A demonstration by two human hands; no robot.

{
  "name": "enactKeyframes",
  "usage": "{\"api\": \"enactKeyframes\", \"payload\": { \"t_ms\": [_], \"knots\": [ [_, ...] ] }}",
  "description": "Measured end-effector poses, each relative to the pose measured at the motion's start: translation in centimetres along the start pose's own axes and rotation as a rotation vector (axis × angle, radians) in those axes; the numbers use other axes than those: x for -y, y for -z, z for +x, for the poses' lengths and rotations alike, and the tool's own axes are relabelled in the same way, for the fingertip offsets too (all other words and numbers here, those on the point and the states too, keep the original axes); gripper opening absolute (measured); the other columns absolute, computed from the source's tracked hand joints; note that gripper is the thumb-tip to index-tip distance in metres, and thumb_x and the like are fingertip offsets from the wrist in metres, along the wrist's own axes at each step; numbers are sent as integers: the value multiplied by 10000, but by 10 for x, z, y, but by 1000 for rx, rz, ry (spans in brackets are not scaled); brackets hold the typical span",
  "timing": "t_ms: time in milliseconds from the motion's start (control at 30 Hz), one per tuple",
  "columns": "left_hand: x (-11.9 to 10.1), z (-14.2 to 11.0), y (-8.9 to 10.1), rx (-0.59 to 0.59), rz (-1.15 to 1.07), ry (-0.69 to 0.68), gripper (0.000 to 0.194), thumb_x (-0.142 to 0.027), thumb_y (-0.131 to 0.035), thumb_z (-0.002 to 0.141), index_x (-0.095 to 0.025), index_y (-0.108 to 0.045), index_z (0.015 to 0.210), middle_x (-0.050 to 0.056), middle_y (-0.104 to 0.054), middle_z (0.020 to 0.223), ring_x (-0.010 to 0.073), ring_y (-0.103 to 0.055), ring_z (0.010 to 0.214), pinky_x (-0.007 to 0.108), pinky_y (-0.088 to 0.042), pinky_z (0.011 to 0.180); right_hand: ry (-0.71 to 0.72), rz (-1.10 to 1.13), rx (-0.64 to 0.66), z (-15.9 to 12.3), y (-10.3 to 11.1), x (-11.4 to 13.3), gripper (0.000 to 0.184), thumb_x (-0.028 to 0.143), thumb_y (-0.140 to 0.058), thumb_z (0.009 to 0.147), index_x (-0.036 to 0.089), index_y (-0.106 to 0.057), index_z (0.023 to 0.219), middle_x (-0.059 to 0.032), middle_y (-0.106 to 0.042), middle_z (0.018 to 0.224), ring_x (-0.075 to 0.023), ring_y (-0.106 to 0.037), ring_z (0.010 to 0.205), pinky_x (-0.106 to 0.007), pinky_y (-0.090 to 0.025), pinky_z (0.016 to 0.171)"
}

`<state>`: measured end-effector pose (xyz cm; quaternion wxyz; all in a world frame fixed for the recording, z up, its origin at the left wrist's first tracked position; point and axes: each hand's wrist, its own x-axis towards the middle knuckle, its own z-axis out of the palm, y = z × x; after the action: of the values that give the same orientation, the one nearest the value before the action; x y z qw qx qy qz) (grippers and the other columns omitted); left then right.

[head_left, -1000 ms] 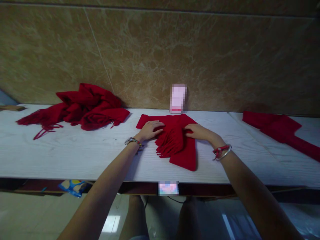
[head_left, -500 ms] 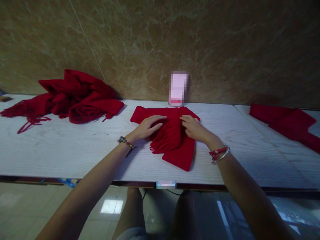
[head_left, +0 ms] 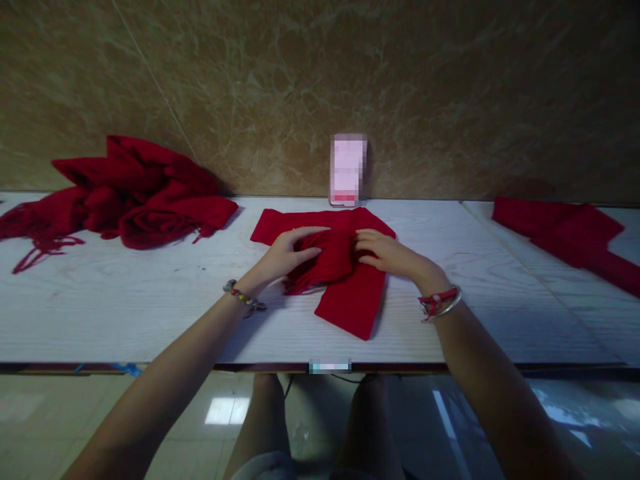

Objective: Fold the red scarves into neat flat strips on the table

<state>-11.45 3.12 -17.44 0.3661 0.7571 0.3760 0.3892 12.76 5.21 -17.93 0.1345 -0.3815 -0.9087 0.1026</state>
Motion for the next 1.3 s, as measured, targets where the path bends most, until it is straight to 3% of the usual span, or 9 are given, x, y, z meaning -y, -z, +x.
{"api": "enactKeyframes", "payload": {
  "t_ms": [333, 500, 667, 767, 900, 967, 1067, 1167, 1300],
  "knots": [
    [-7, -2, 25, -228, -171, 39, 392, -276, -704, 644, -153, -674, 1015, 50, -678, 1042, 228, -600, 1017, 377, -432, 975, -6, 282, -6, -12, 26, 2, 113, 168, -568, 780, 228, -664, 787, -28, -697, 1011, -201, -593, 1090, -382, -422, 977],
    [-3, -1, -9, -159, -191, 28, 406, -222, -720, 637, -177, -597, 1021, 29, -627, 983, 182, -586, 961, 334, -446, 915, -16, 417, -138, -13, 28, 3, 93, 218, -577, 762, 228, -669, 774, -30, -708, 959, -211, -612, 1048, -397, -416, 974],
    [-2, 0, -43, -124, -140, 36, 219, -211, -705, 678, -173, -602, 868, 24, -628, 938, 170, -573, 932, 322, -425, 913, -54, 454, -337, -6, 21, 5, 110, 177, -578, 737, 224, -664, 788, -31, -704, 943, -202, -628, 963, -404, -442, 927],
    [-8, 0, -44, -116, -161, 60, 163, -321, -645, 764, -170, -659, 823, 40, -669, 915, 174, -585, 909, 315, -428, 888, -83, 460, -424, -1, 17, 6, 125, 158, -569, 736, 222, -660, 792, -22, -701, 901, -192, -627, 909, -390, -455, 889],
    [-18, -2, -38, -119, -349, 216, 510, -578, -430, 857, -146, -670, 731, 54, -658, 696, 161, -596, 722, 289, -455, 721, -90, 467, -482, 14, 11, 9, 130, 149, -561, 732, 211, -659, 789, -17, -700, 865, -179, -622, 848, -362, -467, 832],
    [-21, -3, -36, -120, -354, 250, 562, -638, -422, 828, -147, -644, 666, 32, -610, 605, 148, -570, 645, 270, -436, 642, -95, 460, -487, 22, 8, 12, 129, 146, -559, 727, 205, -660, 781, -17, -704, 858, -175, -621, 831, -351, -467, 817],
    [-22, -3, -36, -102, -202, 250, 418, -545, -586, 760, -154, -603, 614, -2, -578, 585, 137, -542, 628, 247, -402, 593, -120, 440, -477, 32, 4, 17, 138, 140, -549, 726, 205, -661, 776, -14, -709, 862, -176, -620, 827, -345, -466, 811],
    [-17, -1, -37, -145, -112, 231, 171, -318, -678, 713, -159, -626, 747, -6, -628, 712, 137, -562, 700, 240, -415, 639, -164, 397, -487, 38, 0, 19, 164, 130, -535, 733, 206, -667, 794, -12, -709, 881, -182, -615, 859, -350, -460, 830],
    [-8, 2, -39, -250, -118, 230, 197, -178, -680, 687, -186, -581, 857, -57, -566, 660, 109, -520, 633, 223, -390, 618, -187, 318, -518, 36, -4, 21, 189, 116, -541, 744, 207, -676, 839, -27, -696, 935, -198, -601, 919, -375, -453, 874]
  ]
}}
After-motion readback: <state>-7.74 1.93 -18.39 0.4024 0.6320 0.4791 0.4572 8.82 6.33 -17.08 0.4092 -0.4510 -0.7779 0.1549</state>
